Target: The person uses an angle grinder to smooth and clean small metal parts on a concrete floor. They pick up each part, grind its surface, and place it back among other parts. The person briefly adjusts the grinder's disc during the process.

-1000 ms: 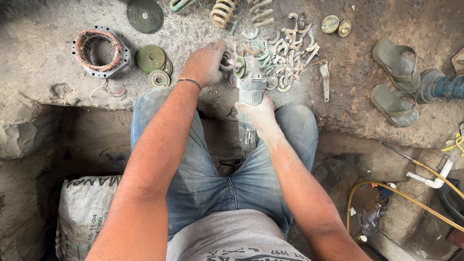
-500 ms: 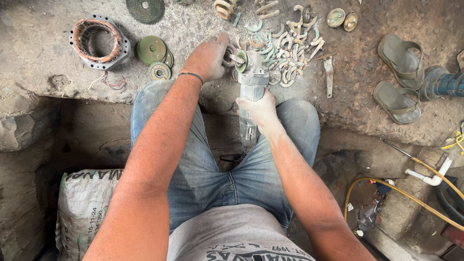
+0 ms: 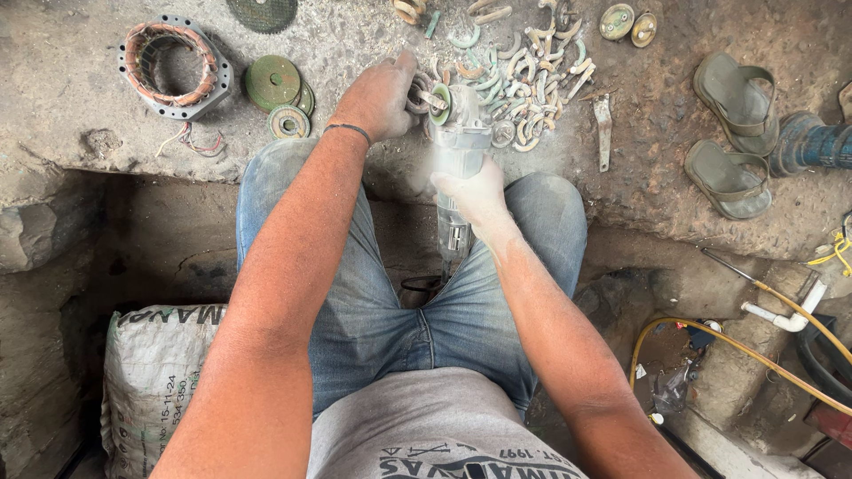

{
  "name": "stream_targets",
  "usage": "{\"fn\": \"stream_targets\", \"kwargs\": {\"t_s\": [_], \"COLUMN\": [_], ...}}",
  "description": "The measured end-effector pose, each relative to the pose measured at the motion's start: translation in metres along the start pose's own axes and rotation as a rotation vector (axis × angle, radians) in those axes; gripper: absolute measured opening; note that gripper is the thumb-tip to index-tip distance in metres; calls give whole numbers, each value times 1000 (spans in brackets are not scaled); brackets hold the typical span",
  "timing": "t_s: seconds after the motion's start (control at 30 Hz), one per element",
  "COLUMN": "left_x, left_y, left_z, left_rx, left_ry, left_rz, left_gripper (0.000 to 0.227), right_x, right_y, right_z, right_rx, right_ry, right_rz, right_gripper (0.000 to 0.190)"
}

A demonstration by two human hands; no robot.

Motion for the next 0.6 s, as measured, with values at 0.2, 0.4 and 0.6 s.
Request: {"fn": "stream_targets", "kwargs": {"t_s": [0.2,0.4,0.6], "left_x": [-2,-1,-1], "left_y": [2,2,0], "left_z": [0,-1,-3], "left_rx": [-40,-53,-80], "left_ry": [4,-10,-30], "left_rz": [5,15,27], "left_gripper": [68,62,61], "right_x": [4,1,-4], "right_y": [2,4,1], "right_z": [5,4,-1], "right_rx": [-51,-64,-43], "right_ry": [29,-4,-28], "right_rz": [0,28,20], "right_gripper": [32,39,41]}}
Point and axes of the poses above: each hand's wrist, its own x-axis towards the middle knuckle, its own y-axis out of the back of the hand, z = x × y, the point moved 9 cm from there along x, towards the middle knuckle, and after that the axes turned 1 degree about y, right-handed, at the moved point
